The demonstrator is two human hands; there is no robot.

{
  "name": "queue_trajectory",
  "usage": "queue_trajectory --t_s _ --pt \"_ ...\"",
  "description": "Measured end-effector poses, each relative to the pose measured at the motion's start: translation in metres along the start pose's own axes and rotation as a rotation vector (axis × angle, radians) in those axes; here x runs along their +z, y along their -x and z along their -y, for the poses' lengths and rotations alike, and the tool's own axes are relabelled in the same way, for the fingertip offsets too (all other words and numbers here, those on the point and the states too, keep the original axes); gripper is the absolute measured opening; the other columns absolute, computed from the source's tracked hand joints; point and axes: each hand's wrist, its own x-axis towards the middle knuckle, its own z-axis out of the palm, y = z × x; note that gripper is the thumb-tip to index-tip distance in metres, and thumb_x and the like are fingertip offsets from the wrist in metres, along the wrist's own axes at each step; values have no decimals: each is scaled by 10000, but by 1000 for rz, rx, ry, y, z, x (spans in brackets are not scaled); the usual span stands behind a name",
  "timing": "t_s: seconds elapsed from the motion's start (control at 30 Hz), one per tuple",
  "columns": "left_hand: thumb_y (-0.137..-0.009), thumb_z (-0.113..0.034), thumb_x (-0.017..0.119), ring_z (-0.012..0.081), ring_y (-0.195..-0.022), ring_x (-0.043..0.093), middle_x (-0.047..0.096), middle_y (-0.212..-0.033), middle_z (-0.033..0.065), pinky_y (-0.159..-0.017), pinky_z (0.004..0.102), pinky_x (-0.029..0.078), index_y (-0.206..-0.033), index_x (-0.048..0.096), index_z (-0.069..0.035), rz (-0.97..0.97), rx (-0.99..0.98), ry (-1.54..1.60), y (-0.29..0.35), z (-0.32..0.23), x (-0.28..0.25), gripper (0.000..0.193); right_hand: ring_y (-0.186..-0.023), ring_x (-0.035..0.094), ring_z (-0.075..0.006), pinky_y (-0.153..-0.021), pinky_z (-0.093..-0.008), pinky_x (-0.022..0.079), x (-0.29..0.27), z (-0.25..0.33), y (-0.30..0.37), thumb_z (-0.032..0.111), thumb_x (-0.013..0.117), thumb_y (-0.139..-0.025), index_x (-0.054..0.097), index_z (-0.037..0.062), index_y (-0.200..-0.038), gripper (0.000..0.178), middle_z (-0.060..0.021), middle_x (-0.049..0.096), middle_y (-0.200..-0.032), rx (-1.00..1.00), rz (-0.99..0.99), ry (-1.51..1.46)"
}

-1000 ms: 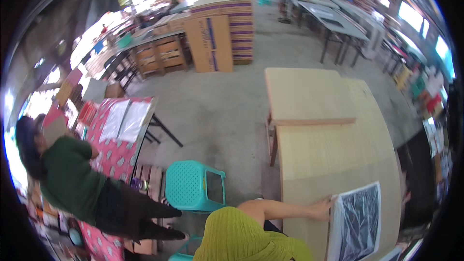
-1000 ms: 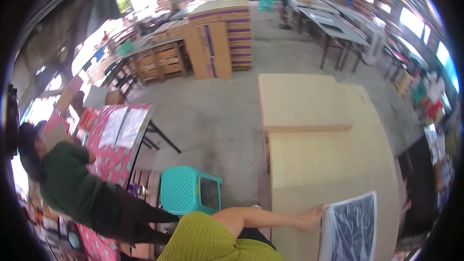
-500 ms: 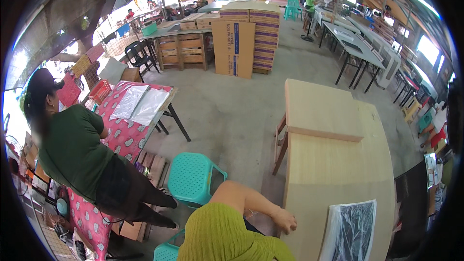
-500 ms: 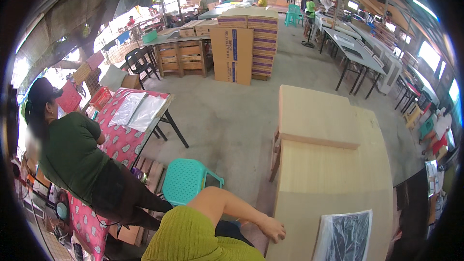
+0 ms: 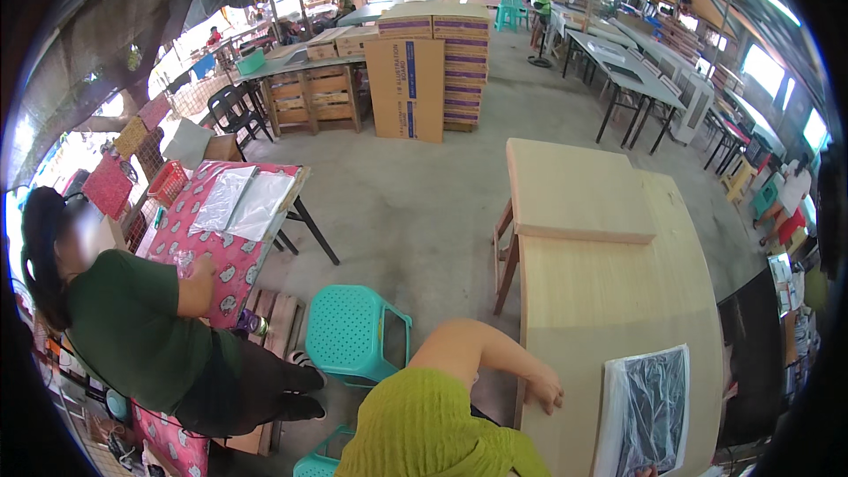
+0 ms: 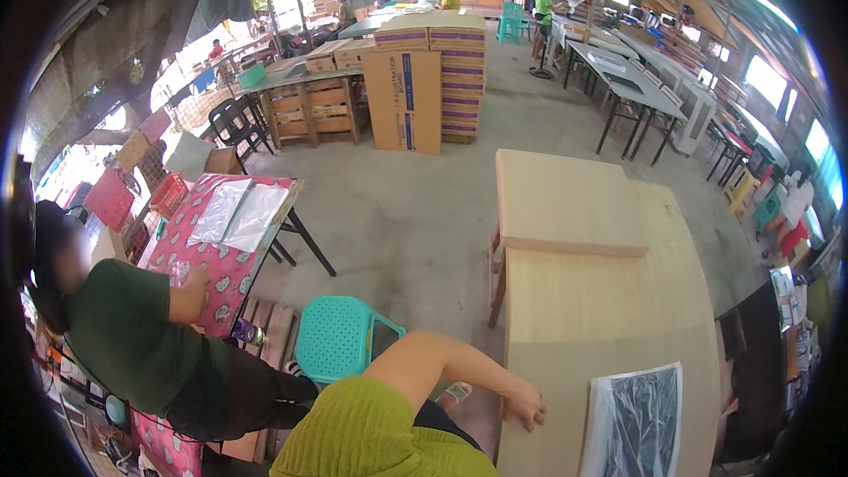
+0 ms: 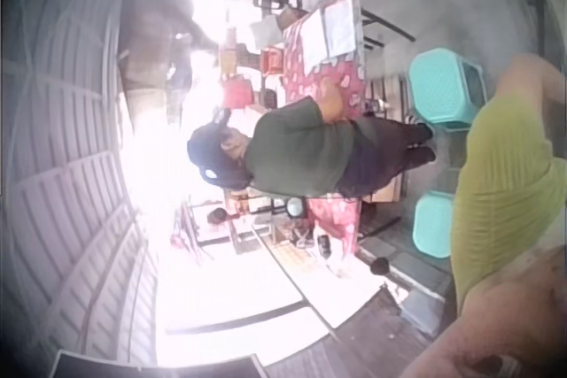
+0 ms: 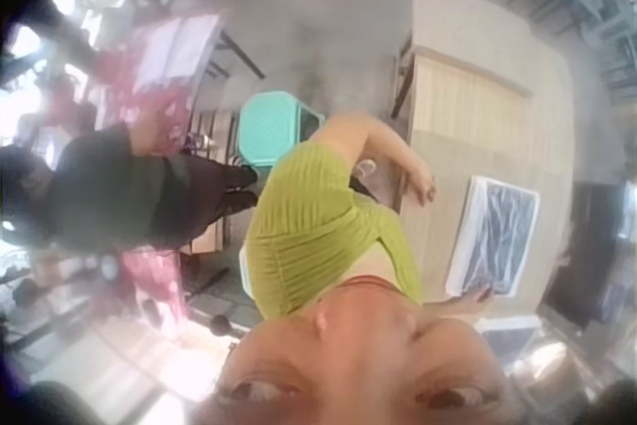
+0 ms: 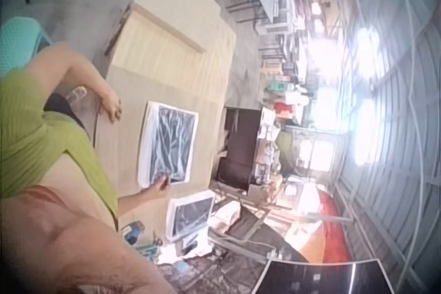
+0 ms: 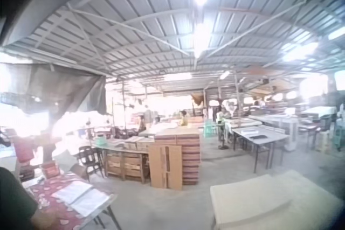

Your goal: The person wraps individual products in brown paper, secures them with tape using a dispenser, and places the finished packages into a cardboard box.

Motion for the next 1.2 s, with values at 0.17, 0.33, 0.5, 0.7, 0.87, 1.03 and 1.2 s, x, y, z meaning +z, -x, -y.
queue_trajectory --t_s 0.17,0.33,0.5,0.7,0.87,1.03,1.2 --pt "-786 -296 725 362 -1353 395 379 -1509 126 -957 579 455 -1475 359 -274 53 -66 -183 -9 -13 -1 780 -971 648 -327 -908 -397 509 3 29 9 238 705 -893 667 -108 -1082 396 -243 686 -1061 38 30 -96" --pt "-833 -277 662 388 -1414 308 284 -1575 98 -970 610 438 -1509 282 -293 40 -111 -167 3 -9 19 775 -981 638 -314 -908 -393 503 20 117 37 239 697 -891 650 -91 -1134 412 -235 677 -1084 47 172 92" --pt "-882 -282 595 400 -1442 263 239 -1601 89 -972 618 436 -1506 287 -301 89 -73 -225 8 -20 -11 697 -948 641 -267 -864 -371 505 30 61 34 207 701 -870 646 31 -1222 398 -169 681 -1071 -69 489 47" --pt "-906 -169 538 419 -1386 363 277 -1582 120 -954 605 454 -1496 303 -303 -92 -142 -183 4 -18 39 649 -1072 592 -296 -928 -409 489 47 63 67 247 750 -834 547 113 -1353 573 -175 593 -1236 -27 1209 312" --pt "-785 -75 639 407 -1257 501 389 -1499 168 -933 453 521 -1401 441 -208 19 -37 37 11 4 13 661 -1314 418 -432 -1061 -469 410 63 18 113 277 843 -696 519 91 -1349 752 -243 444 -1408 -114 1268 493" --pt "-767 -163 696 318 -1166 588 574 -1314 117 -893 444 523 -1285 524 -107 1 -11 -30 27 -6 -20 549 -1299 436 -426 -1054 -482 409 60 12 144 303 850 -682 489 98 -1374 807 -252 435 -1413 -145 1027 572" --pt "-753 -163 705 297 -891 675 679 -901 76 -743 443 528 -921 640 -86 -257 -79 -14 3 -23 -81 195 -1242 492 -411 -1022 -463 428 52 -16 161 279 832 -709 490 92 -1372 769 -222 483 -1391 -75 727 545"
